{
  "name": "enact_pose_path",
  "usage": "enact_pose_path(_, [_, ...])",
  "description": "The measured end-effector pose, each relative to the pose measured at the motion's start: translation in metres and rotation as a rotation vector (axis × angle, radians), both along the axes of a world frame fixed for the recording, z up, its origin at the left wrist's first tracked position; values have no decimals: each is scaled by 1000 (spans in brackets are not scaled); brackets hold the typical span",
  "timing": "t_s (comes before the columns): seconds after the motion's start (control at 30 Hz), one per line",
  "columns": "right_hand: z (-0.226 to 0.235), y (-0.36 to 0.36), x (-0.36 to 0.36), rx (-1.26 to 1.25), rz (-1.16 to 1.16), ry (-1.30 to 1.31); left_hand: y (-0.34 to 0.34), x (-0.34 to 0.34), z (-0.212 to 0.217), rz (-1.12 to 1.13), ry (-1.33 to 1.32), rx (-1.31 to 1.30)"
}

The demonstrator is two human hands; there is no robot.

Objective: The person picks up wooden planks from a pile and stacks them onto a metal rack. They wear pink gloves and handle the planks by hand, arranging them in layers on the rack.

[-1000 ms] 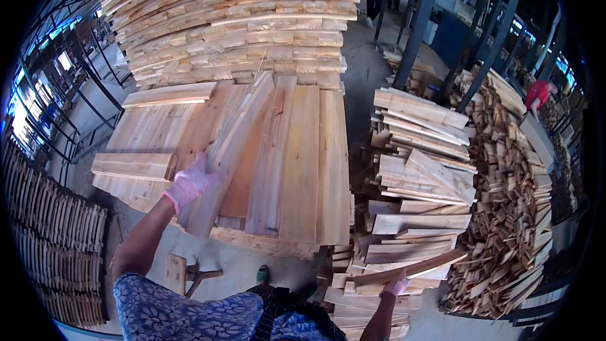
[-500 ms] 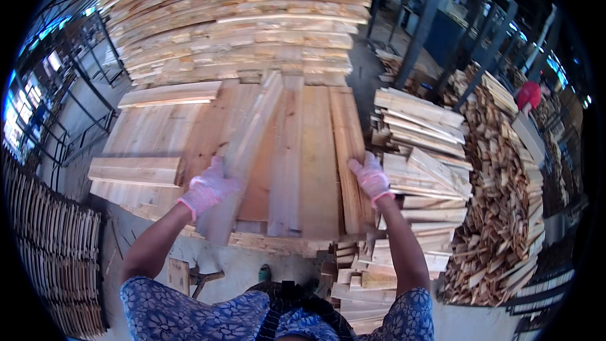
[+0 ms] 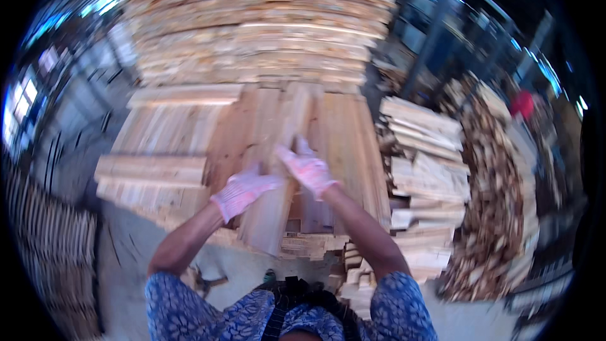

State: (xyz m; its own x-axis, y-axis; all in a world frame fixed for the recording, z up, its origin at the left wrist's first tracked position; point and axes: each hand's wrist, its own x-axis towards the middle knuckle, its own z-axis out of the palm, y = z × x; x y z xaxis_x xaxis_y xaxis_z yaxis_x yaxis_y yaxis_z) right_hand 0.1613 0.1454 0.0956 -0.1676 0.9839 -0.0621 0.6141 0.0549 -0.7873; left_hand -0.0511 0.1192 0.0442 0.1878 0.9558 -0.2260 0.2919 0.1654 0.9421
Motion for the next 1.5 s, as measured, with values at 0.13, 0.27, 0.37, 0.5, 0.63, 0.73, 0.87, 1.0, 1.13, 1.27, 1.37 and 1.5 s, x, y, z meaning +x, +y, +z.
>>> enact_pose_path(0.13, [5, -16, -27, 123, -200, -155, -16, -64, 0, -178, -366, 142])
enact_pose_path(0.27, [-33, -78, 91, 677, -531, -171, -15, -52, 16, -71, -414, -73])
enact_pose_path(0.37, [-59, -148, 179, 516, -914, -47, -11, -46, 34, -52, -150, -9])
enact_pose_path(0.5, [-229, -226, 309, -99, -1007, -79, 26, -41, -7, -54, 470, 162])
enact_pose_path(0.63, [-335, -215, 358, -317, -1436, 83, 12, -14, 1, -36, 565, 142])
enact_pose_path(0.73, [-383, -176, 400, -575, -1275, 139, -14, -3, 30, -8, 562, 110])
enact_pose_path(0.87, [-454, -162, 451, -555, -1491, 441, -8, 14, 37, -106, 789, 269])
enact_pose_path(1.0, [-410, -171, 439, -266, -1594, 402, -13, 48, 59, 79, 683, -21])
enact_pose_path(1.13, [-332, -206, 412, 59, -1490, 768, -27, 47, 70, 89, 556, -23])
enact_pose_path(1.27, [-246, -201, 390, 178, -1393, 697, -17, 59, 72, 22, 524, -54])
enact_pose_path(1.37, [-129, -170, 342, 216, -990, 737, -6, 36, 58, -143, 541, 78])
enact_pose_path(1.5, [-24, -122, 239, 75, -462, 1019, -8, 28, 31, -404, 471, 478])
